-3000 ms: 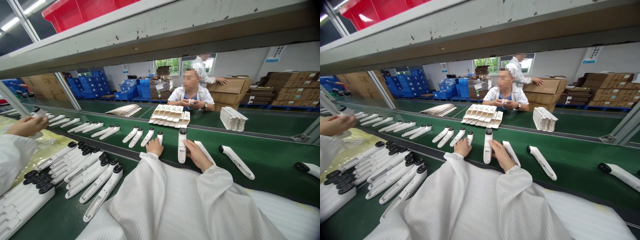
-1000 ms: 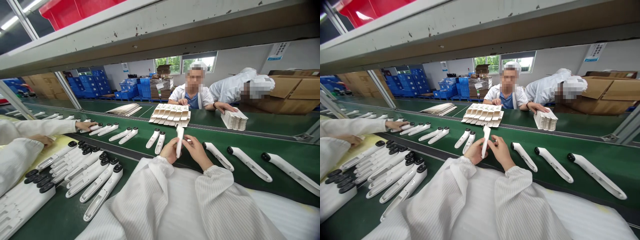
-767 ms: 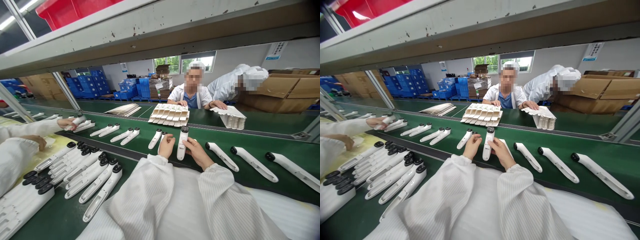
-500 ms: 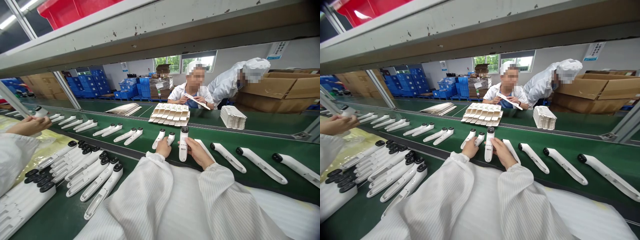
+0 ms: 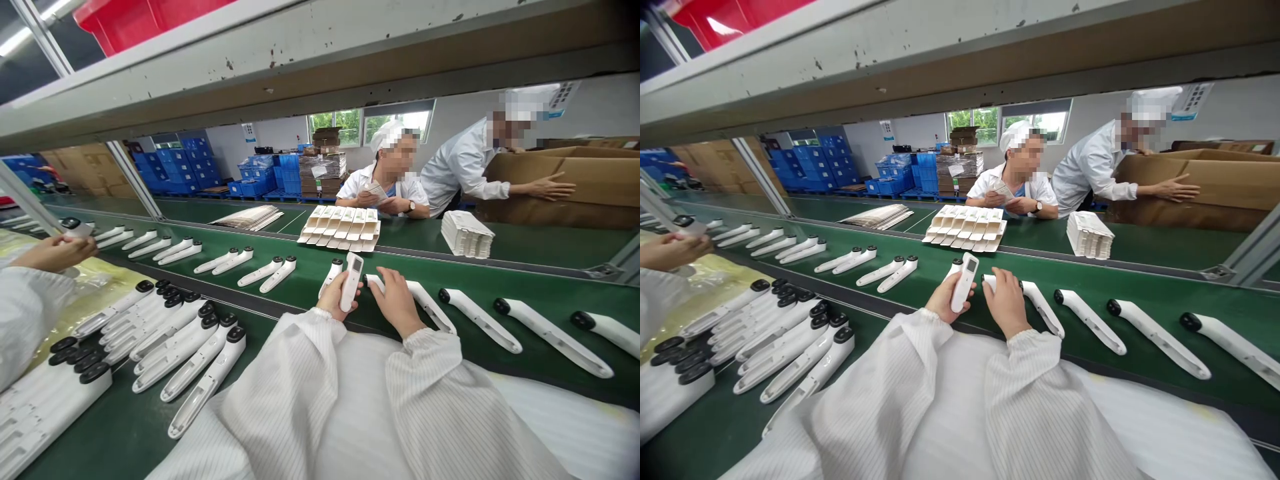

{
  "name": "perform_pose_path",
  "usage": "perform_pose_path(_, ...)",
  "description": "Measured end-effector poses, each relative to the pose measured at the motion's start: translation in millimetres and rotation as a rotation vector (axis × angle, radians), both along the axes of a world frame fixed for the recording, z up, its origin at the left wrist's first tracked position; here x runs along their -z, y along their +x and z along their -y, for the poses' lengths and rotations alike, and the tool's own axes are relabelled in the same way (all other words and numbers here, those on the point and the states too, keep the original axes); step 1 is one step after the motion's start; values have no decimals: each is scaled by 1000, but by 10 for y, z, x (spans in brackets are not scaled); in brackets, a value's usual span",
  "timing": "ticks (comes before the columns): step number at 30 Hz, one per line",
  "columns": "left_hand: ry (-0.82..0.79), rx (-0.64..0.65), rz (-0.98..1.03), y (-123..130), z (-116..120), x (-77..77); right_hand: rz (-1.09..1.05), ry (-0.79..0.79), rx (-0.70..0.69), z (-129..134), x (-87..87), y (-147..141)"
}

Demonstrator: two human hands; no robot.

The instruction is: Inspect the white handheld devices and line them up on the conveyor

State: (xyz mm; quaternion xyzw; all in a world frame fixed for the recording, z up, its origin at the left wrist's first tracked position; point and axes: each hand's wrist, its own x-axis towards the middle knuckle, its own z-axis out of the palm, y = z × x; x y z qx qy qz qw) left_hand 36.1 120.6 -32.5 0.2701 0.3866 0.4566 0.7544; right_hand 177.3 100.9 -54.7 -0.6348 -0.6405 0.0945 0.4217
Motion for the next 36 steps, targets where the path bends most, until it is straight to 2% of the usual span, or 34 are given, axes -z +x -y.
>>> perform_pose_path(2,80,-21,16,68,13,44,-249,-12,-154,-1,-30,-54)
perform_pose_path(4,182,-39,23,101,2,85,-561,-123,-314,4,-62,-94)
perform_pose_path(6,265,-80,-100,83,-34,109,-813,-233,-423,18,-94,-102)
perform_pose_path(8,391,-144,-409,17,-84,115,-947,-302,-465,37,-120,-82)
perform_pose_path(11,688,-230,-1004,-107,-150,126,-1012,-330,-478,58,-137,-45)
perform_pose_path(13,773,-163,-1263,-153,-182,155,-1026,-322,-487,64,-134,-37)
perform_pose_path(15,752,-48,-1331,-157,-211,196,-1023,-326,-503,69,-131,-43)
perform_pose_path(17,699,-13,-1249,-145,-238,226,-1014,-339,-514,76,-134,-55)
perform_pose_path(19,600,-54,-1060,-149,-256,223,-1011,-358,-516,83,-142,-65)
perform_pose_path(23,241,-92,-429,-223,-230,113,-1019,-441,-465,75,-135,-70)
perform_pose_path(26,74,-49,-18,-255,-167,12,-920,-501,-387,39,-83,-52)
perform_pose_path(28,24,-16,71,-236,-124,-25,-692,-497,-279,10,-38,-28)
perform_pose_path(32,3,74,67,-140,-55,-36,-28,-444,-14,-4,11,25)
perform_pose_path(34,4,91,68,-90,-29,-33,146,-378,51,15,4,35)
perform_pose_path(36,0,89,64,-43,-6,-29,193,-248,90,36,-17,27)
